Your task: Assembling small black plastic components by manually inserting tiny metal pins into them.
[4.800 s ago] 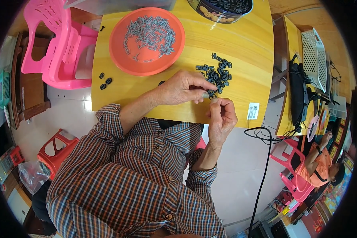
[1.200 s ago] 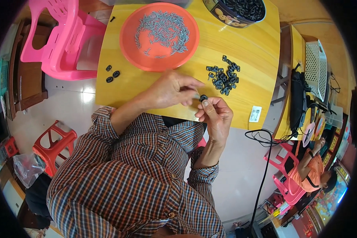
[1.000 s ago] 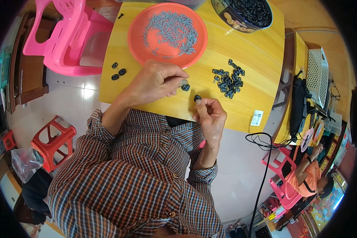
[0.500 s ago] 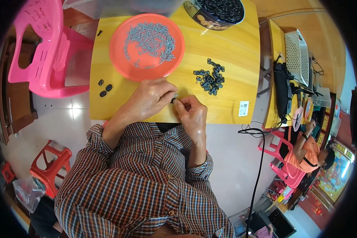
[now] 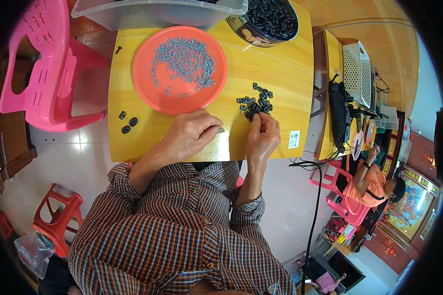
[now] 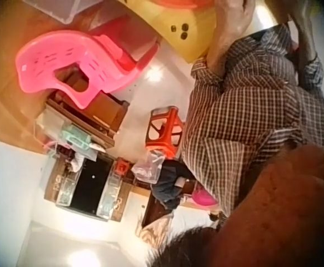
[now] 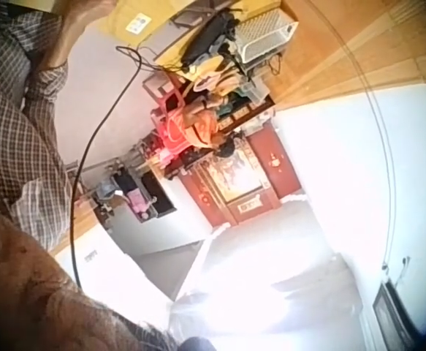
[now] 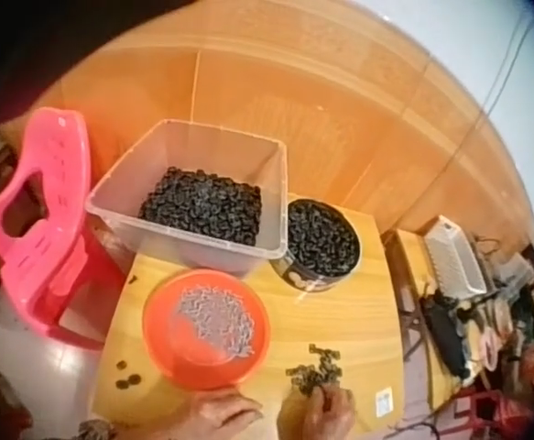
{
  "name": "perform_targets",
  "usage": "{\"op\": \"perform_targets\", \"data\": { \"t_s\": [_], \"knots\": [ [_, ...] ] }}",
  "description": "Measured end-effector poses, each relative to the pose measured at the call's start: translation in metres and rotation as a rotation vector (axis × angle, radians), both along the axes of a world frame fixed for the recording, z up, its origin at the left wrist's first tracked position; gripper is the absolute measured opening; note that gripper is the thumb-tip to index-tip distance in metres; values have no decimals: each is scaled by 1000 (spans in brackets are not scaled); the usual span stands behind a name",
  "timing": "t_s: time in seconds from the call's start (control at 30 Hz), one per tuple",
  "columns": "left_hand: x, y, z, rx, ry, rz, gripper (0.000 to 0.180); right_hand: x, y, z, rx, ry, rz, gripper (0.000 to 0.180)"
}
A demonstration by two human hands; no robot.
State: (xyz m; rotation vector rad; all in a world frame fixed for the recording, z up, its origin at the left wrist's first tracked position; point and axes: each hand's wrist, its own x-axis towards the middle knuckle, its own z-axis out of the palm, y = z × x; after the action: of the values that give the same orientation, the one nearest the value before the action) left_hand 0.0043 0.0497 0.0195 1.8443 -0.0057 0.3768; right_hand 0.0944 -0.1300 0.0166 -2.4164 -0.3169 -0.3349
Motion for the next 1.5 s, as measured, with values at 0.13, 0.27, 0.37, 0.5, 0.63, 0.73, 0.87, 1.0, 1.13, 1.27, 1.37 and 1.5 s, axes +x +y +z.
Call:
{"op": "perform_targets", "data": {
  "t_s": [0.13, 0.27, 0.37, 0.5, 0.63, 0.73, 0.87, 1.0, 1.13, 1.27, 1.37, 1.5],
  "knots": [
    [4, 1, -3, -16, -7, -9, 13, -2, 3, 5, -10, -3, -29, 7],
    [6, 2, -3, -66, 50, -17, 14, -9, 13, 3, 14, 37, 3, 6],
    [7, 5, -3, -97, 60, -7, 14, -8, 21, 3, 40, 44, 24, 5],
    [4, 4, -4, -137, 45, -84, 13, -8, 34, 11, 92, 62, 72, 4],
    [2, 4, -6, -57, 51, -186, 8, -3, 52, 26, 118, 53, 178, 4],
    [-2, 13, 3, 52, 39, -172, 8, 2, 67, 31, 124, 68, 239, 4],
    [-6, 30, 25, 102, -40, -31, 9, 5, 78, 28, 126, 113, 281, 6],
    [-9, 56, 33, 214, 79, 254, 15, 3, 85, 25, 80, 184, 257, 6],
    [-12, 77, 28, 335, 204, 460, 21, 1, 90, 24, 64, 263, 268, 16],
    [-8, 88, 25, 456, 41, 674, 24, -1, 98, 28, 187, 524, 210, 26],
    [-6, 90, 19, 515, 84, 718, 22, 5, 98, 24, 319, 575, 141, 22],
    [-7, 87, 14, 352, 164, 666, 25, 7, 93, 17, 263, 434, 117, 18]
  ]
}}
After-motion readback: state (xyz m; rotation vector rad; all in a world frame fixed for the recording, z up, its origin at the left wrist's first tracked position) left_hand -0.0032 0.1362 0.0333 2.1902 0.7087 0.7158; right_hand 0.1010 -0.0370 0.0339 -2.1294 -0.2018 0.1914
